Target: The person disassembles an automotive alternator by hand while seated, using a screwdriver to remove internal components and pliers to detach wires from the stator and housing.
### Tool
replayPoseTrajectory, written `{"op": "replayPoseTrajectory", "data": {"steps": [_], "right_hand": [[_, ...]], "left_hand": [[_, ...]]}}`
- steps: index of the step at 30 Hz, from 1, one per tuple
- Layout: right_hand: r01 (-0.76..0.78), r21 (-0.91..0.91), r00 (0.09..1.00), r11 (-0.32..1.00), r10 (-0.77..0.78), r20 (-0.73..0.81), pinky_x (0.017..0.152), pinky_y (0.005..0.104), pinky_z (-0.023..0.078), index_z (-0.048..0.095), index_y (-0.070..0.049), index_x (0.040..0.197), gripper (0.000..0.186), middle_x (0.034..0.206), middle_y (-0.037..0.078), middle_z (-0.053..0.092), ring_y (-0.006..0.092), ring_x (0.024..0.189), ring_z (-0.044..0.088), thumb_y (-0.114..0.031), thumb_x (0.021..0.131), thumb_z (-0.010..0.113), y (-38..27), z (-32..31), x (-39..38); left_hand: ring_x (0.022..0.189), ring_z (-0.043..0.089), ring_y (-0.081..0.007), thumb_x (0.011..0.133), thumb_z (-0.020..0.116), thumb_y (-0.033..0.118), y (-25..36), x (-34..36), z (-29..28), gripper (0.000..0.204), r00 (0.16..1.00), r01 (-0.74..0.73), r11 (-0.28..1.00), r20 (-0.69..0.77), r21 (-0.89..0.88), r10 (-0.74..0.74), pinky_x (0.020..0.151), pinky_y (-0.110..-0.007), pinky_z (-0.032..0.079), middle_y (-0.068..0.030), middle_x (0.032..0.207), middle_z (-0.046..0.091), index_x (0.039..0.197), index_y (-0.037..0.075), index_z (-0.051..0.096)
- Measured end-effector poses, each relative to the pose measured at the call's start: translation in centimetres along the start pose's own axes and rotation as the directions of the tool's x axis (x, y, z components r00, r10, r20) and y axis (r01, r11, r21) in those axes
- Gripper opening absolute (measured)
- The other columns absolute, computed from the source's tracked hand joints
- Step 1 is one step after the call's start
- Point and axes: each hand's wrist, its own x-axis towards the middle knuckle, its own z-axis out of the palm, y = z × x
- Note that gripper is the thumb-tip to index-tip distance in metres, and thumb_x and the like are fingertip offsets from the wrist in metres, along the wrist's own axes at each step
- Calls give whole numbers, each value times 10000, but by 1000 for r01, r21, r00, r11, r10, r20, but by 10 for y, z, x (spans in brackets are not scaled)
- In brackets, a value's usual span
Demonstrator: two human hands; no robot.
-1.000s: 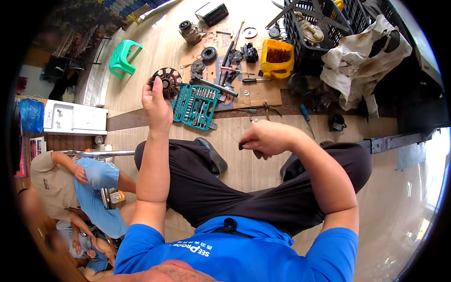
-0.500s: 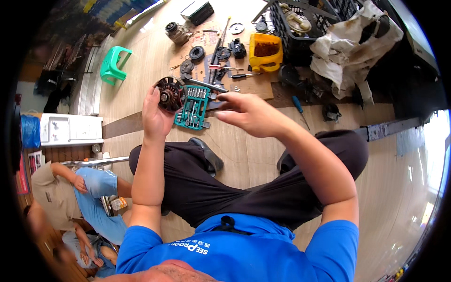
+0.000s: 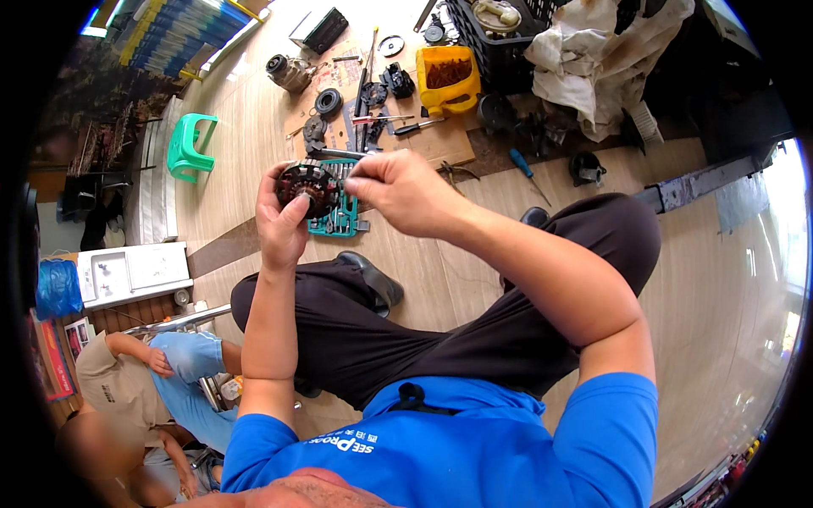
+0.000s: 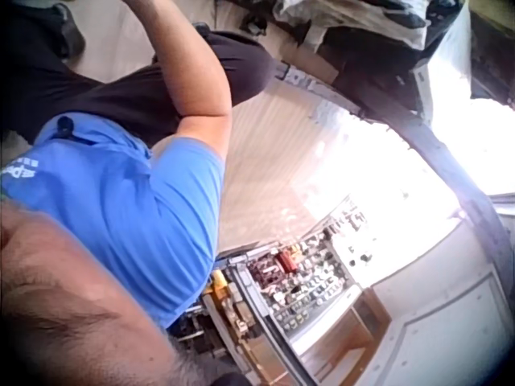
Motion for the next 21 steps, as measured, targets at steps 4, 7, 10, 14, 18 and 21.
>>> {"op": "replayPoseTrajectory", "data": {"steps": [4, 7, 10, 14, 18, 21], "right_hand": [[10, -186, 993, 982, -33, -117, 587, 239, 382, 651, 8, 920, 165, 689, -36, 517, 44, 656, 424, -136, 972, 591, 0, -10, 5], [50, -257, 990, 965, -82, -116, 596, 259, 396, 648, 6, 918, 155, 672, -4, 521, 59, 659, 430, -133, 964, 597, 5, -9, 5], [76, -301, 992, 951, -104, -75, 618, 306, 434, 652, 6, 920, 160, 672, 71, 554, 134, 653, 496, -146, 944, 607, 0, -6, 2], [108, -349, 988, 931, -138, -62, 652, 374, 487, 670, -3, 920, 184, 716, 175, 633, 275, 658, 628, -179, 917, 618, -2, -3, 1], [98, -360, 990, 928, -127, -58, 663, 388, 492, 673, -8, 928, 185, 751, 184, 647, 308, 698, 644, -184, 914, 618, 0, -3, 2], [115, -387, 986, 915, -151, -64, 669, 395, 494, 672, -8, 924, 187, 768, 192, 650, 324, 716, 645, -187, 913, 619, -1, -6, 4]], "left_hand": [[1020, 628, -201, 848, 607, 13, 4, 1, 4, 494, 998, 41, 997, 44, -60, -39, 927, -339, 514, -124, 1132, 609, 1302, -35, 419], [1027, 626, -204, 851, 583, 20, 7, 2, 4, 472, 994, 105, 994, -4, -32, -106, 926, -344, 517, -131, 1131, 607, 1292, -44, 427], [1016, 633, -201, 862, 570, 21, 6, 3, 5, 446, 992, 109, 994, -54, -25, -110, 916, -342, 524, -138, 1128, 609, 1281, -50, 434], [988, 646, -198, 869, 562, 24, 6, 4, 7, 424, 990, 99, 995, -103, -8, -100, 899, -338, 536, -142, 1123, 614, 1268, -53, 439], [967, 659, -212, 880, 563, 67, 3, 3, 5, 413, 986, 123, 992, -111, -40, -127, 878, -342, 551, -147, 1108, 625, 1258, -50, 445], [962, 666, -226, 881, 571, 109, 4, 5, 1, 421, 982, 157, 979, -82, -132, -168, 872, -358, 560, -152, 1099, 630, 1253, -46, 448]]}}
